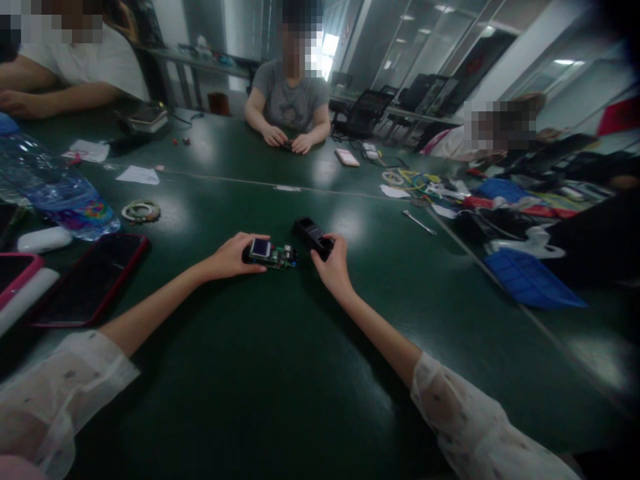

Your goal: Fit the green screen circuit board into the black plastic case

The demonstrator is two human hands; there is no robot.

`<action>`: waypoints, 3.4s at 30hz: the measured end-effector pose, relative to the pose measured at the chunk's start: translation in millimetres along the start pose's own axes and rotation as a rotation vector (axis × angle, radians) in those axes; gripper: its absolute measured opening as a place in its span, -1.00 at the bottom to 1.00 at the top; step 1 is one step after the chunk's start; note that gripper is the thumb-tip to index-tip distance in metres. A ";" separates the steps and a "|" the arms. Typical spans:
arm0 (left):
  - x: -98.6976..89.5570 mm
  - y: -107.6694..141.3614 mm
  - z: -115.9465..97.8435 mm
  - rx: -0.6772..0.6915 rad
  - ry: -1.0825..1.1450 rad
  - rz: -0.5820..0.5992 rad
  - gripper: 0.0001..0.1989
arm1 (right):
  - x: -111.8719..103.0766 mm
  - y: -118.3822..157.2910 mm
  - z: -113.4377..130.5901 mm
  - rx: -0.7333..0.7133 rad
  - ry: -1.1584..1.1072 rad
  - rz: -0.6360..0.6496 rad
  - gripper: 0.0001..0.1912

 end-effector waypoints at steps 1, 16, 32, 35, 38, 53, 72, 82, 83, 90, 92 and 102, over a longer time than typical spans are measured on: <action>0.2 0.1 0.4 -0.004 0.000 0.002 -0.22 | 0.3 0.1 -0.4 -0.002 0.004 0.001 -0.60; 0.3 1.0 -0.8 -0.029 0.020 0.009 -0.22 | 0.0 0.7 1.6 0.005 0.013 0.023 -0.60; 0.7 0.9 -2.3 -0.020 -0.014 0.017 -0.23 | 2.7 -0.3 -2.1 0.013 0.013 0.019 -0.58; 0.7 1.2 -1.3 -0.031 -0.006 0.018 -0.23 | 2.2 -0.2 -1.8 0.020 -0.004 0.020 -0.59; 0.5 0.8 -1.6 -0.026 -0.007 0.014 -0.22 | 0.6 -0.1 -1.3 0.031 -0.027 0.013 -0.59; -0.1 -0.4 -1.0 0.007 -0.012 -0.001 -0.22 | -12.0 5.1 18.4 -0.045 -0.270 -0.072 -0.56; -1.7 -0.9 4.0 0.077 -0.005 -0.078 -0.18 | 5.3 22.6 68.9 -0.447 -0.207 0.284 -0.54; -1.7 -0.8 -0.8 0.055 -0.046 -0.046 -0.05 | 17.6 26.6 70.4 -0.457 -0.139 0.463 -0.51; -1.5 -0.9 -0.5 0.053 -0.044 -0.043 -0.06 | 17.7 26.4 70.0 -0.451 -0.142 0.466 -0.51; -1.8 0.0 -3.1 0.029 -0.039 -0.036 -0.08 | 20.6 26.1 67.2 -0.435 -0.133 0.467 -0.51; -1.8 0.2 -2.7 0.018 -0.035 -0.034 -0.08 | 21.0 26.4 66.4 -0.432 -0.135 0.468 -0.51; -1.3 0.1 -1.2 0.022 -0.029 -0.030 -0.10 | 19.3 25.9 67.0 -0.427 -0.147 0.469 -0.50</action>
Point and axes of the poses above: each hand's wrist, its own y-axis away from the middle knuckle, its own x-axis out of the palm, z = x × y, the point moved 8 cm from there along -y, towards the middle knuckle, and after that the axes turned 10 degrees about y, right-handed, at the moved point
